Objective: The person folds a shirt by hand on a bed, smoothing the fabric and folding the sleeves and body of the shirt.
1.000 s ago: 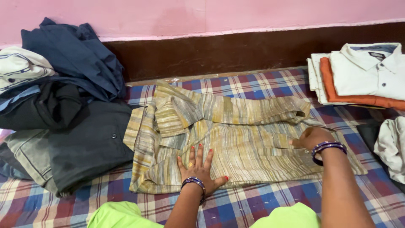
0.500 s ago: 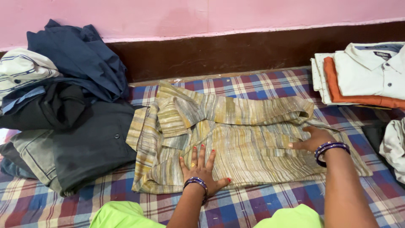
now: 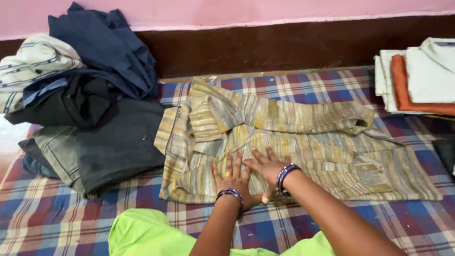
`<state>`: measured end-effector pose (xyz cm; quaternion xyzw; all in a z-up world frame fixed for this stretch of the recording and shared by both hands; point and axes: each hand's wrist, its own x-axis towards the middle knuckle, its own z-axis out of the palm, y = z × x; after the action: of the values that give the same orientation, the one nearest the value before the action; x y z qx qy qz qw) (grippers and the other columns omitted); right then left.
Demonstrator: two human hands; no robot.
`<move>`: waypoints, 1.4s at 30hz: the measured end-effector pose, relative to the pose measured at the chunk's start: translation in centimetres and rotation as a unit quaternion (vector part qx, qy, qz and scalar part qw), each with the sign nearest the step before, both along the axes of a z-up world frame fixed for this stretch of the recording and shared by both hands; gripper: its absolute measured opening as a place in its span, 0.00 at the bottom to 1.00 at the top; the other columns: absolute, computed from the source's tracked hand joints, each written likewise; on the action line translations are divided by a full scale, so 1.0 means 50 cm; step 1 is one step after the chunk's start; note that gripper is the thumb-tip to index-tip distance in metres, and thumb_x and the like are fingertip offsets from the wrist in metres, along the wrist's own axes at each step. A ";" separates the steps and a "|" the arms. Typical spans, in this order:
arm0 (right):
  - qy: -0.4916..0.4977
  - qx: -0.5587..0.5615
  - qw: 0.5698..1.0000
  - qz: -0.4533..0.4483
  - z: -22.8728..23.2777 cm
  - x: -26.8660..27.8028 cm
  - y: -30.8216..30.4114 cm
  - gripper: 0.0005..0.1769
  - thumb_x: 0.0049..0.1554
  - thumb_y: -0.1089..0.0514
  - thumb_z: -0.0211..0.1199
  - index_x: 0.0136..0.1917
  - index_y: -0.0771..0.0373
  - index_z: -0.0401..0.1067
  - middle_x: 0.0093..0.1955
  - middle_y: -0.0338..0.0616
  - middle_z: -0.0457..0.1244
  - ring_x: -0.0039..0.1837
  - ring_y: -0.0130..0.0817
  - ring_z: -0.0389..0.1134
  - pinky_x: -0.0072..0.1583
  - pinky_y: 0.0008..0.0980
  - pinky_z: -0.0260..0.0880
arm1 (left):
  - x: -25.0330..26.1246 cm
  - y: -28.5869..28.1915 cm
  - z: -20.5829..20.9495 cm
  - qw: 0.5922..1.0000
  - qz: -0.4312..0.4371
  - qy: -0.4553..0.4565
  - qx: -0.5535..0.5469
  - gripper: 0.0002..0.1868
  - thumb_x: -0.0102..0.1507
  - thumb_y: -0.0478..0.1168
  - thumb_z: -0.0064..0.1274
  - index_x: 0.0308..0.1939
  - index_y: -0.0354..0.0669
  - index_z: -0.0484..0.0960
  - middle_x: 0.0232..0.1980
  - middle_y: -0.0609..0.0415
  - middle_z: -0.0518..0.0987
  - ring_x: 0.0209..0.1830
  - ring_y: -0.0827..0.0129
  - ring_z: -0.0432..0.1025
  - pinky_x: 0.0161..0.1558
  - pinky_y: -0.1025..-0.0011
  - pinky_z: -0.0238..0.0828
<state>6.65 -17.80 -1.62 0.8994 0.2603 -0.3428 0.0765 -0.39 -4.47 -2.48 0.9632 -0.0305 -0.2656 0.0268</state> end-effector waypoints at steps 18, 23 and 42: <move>-0.063 0.015 0.996 -0.066 -0.022 0.055 -0.065 0.95 0.21 0.31 0.85 0.84 0.40 0.22 0.88 0.27 0.18 0.87 0.33 0.18 0.78 0.71 0.32 | -0.008 0.003 0.015 0.999 0.012 -0.016 -0.032 0.66 0.49 0.85 0.41 0.82 0.66 0.32 0.85 0.54 0.24 0.84 0.55 0.16 0.72 0.30 0.12; -0.074 0.032 0.994 -0.075 -0.037 0.067 -0.095 0.90 0.25 0.22 0.80 0.84 0.38 0.23 0.87 0.29 0.17 0.87 0.36 0.18 0.79 0.67 0.28 | -0.015 0.012 0.015 0.998 0.040 -0.033 -0.026 0.60 0.57 0.81 0.38 0.82 0.60 0.31 0.85 0.53 0.27 0.84 0.55 0.19 0.72 0.32 0.14; -0.069 0.037 0.993 -0.087 -0.038 0.078 -0.100 0.90 0.24 0.23 0.81 0.83 0.34 0.24 0.88 0.27 0.18 0.87 0.37 0.17 0.79 0.69 0.27 | 0.019 0.186 -0.080 0.822 0.271 -0.501 0.006 0.32 0.51 0.42 0.52 0.61 0.48 0.80 0.75 0.51 0.66 0.60 0.64 0.69 0.60 0.44 0.53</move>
<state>10.54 -22.82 -3.52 0.9425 0.1874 -0.2751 0.0305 0.54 4.82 -6.47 0.9333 0.2241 0.2708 0.0727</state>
